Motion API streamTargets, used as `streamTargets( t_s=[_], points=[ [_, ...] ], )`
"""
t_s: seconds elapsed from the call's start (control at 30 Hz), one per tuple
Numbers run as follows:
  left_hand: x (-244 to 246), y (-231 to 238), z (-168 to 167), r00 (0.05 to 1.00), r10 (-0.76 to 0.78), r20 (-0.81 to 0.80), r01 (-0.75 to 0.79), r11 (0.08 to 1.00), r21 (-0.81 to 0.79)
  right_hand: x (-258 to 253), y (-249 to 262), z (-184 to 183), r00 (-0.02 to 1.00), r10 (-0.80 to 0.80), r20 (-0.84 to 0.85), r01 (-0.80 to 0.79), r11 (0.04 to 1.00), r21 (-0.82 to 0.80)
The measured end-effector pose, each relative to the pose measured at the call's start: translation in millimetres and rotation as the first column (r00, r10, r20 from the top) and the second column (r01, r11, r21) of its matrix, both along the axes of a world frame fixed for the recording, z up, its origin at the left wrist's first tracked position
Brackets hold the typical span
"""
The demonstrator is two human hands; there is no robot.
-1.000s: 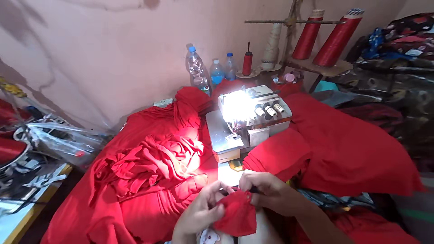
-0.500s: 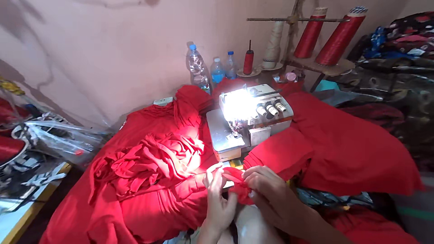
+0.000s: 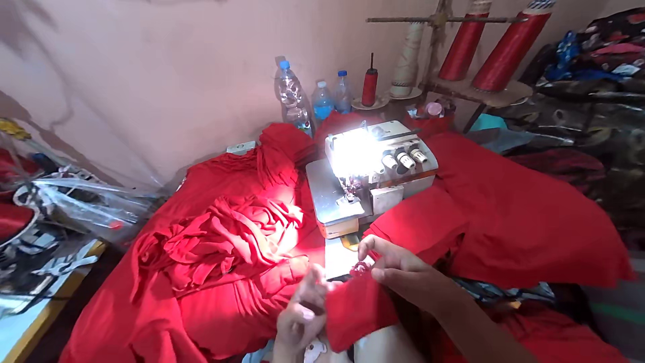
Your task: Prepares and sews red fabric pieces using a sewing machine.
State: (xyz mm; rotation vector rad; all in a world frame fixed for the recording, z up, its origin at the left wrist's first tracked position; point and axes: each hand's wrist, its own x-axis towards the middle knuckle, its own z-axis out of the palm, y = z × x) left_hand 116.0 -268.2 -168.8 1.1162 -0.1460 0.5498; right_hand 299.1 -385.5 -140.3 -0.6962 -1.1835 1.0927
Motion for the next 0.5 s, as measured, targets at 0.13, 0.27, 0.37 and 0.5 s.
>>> streamTargets(
  t_s=[0.13,0.27,0.37,0.5],
  points=[
    [-1,27,-26,0.971,-0.235,0.033,0.219,0.941,0.258,-7,8,-3,0.951,0.205,-0.233,-0.199,0.979,0.050],
    [-12,48,-19,0.948,-0.195,0.253,0.178,0.980,0.088,-4,11,-13,0.988,0.152,-0.023,-0.153,0.984,-0.093],
    [-14,44,-3,0.963,-0.244,-0.119,0.271,0.869,0.413,-6,12,-6,0.960,0.196,-0.200,-0.193,0.981,0.035],
    [-18,54,2,0.973,-0.193,0.124,0.146,0.939,0.310,-2,10,-7,0.987,0.147,-0.068,-0.154,0.983,-0.100]
  ],
)
